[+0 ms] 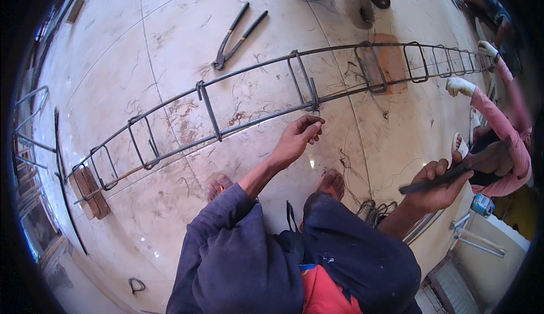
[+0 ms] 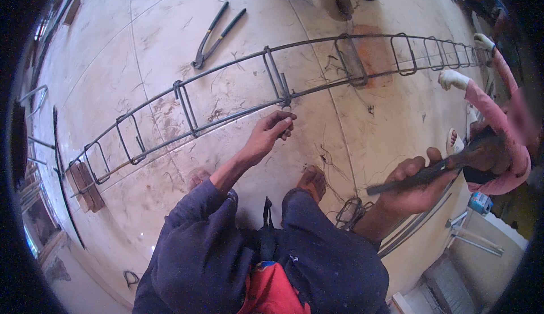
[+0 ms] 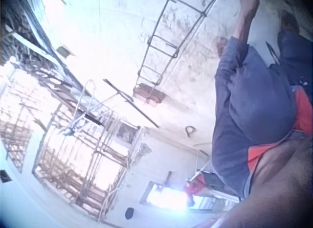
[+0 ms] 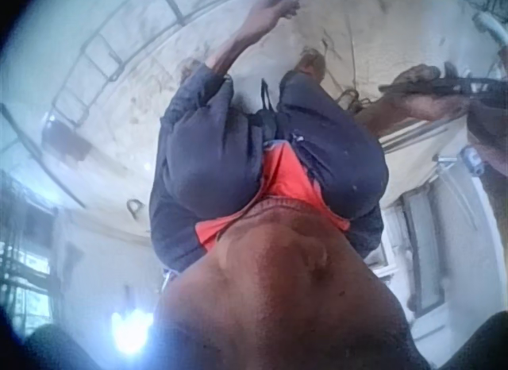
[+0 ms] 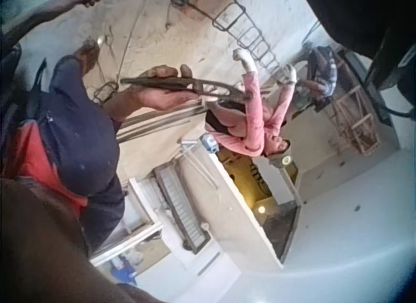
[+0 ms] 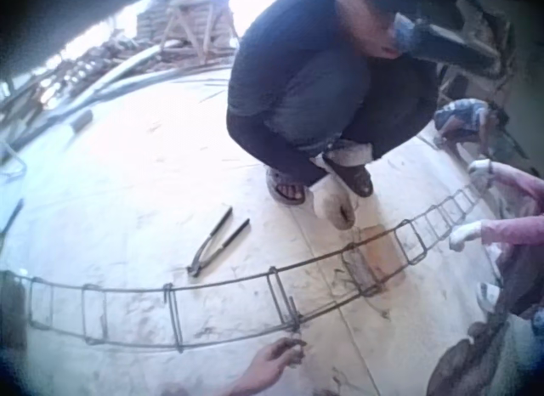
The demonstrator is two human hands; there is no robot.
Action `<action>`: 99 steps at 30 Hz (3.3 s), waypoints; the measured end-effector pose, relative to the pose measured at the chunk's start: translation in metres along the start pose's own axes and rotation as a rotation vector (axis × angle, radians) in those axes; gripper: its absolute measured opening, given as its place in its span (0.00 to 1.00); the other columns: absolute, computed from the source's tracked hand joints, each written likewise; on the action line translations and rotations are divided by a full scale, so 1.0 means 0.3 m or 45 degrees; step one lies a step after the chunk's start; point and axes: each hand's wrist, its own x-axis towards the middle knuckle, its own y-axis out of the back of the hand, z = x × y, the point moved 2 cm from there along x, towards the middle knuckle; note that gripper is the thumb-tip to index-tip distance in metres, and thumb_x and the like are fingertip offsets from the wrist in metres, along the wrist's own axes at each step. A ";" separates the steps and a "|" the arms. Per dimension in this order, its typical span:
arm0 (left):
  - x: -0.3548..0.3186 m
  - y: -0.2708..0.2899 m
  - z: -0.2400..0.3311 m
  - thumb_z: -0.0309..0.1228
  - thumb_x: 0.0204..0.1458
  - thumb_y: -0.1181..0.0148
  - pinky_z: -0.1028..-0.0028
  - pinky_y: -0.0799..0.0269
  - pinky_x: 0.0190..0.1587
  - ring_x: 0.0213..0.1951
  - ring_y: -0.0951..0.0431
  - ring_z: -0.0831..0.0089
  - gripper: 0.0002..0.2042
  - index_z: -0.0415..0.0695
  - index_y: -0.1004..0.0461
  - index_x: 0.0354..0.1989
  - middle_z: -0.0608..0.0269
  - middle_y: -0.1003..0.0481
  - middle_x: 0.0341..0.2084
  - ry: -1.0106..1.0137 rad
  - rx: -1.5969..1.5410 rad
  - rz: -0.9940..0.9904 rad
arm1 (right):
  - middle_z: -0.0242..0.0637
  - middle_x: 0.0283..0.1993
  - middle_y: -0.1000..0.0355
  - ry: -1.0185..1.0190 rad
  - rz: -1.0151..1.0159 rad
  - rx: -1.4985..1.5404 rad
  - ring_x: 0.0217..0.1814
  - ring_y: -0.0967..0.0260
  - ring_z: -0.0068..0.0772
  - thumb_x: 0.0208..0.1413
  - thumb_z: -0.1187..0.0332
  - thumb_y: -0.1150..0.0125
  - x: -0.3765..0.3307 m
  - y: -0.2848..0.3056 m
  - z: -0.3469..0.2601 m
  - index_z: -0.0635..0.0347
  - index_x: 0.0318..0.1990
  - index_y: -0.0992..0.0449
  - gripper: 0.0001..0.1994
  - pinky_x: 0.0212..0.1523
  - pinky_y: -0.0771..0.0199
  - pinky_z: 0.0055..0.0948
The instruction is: The person sits on the floor and uses pliers to twist wire ties around the joints of a metal ladder-like frame. They repeatedly position the wire, wrap it around the intersecting bars, and twist it tight to secure the structure.
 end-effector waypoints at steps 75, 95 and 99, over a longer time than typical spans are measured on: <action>-0.051 0.032 0.000 0.48 0.62 0.54 0.73 0.42 0.25 0.21 0.40 0.78 0.25 0.35 0.32 0.23 0.63 0.38 0.14 -0.118 0.603 0.211 | 0.47 0.32 0.24 -0.898 -0.714 -1.689 0.33 0.24 0.42 0.61 0.63 0.50 -0.153 0.046 0.380 0.65 0.52 0.29 0.17 0.37 0.28 0.37; -0.099 -0.042 0.046 0.40 0.58 0.47 0.59 0.34 0.27 0.24 0.26 0.48 0.16 0.36 0.28 0.32 0.40 0.30 0.17 -0.331 0.914 0.331 | 0.35 0.36 0.32 -1.594 -0.993 -1.482 0.33 0.33 0.24 0.61 0.66 0.52 -0.098 -0.061 0.269 0.55 0.67 0.44 0.26 0.36 0.29 0.26; -0.110 -0.047 0.062 0.40 0.57 0.46 0.56 0.32 0.28 0.26 0.24 0.45 0.16 0.37 0.27 0.33 0.41 0.28 0.19 -0.364 0.985 0.326 | 0.30 0.33 0.38 -1.759 -0.928 -1.498 0.32 0.38 0.20 0.61 0.66 0.53 -0.070 -0.156 0.240 0.52 0.67 0.44 0.25 0.33 0.31 0.25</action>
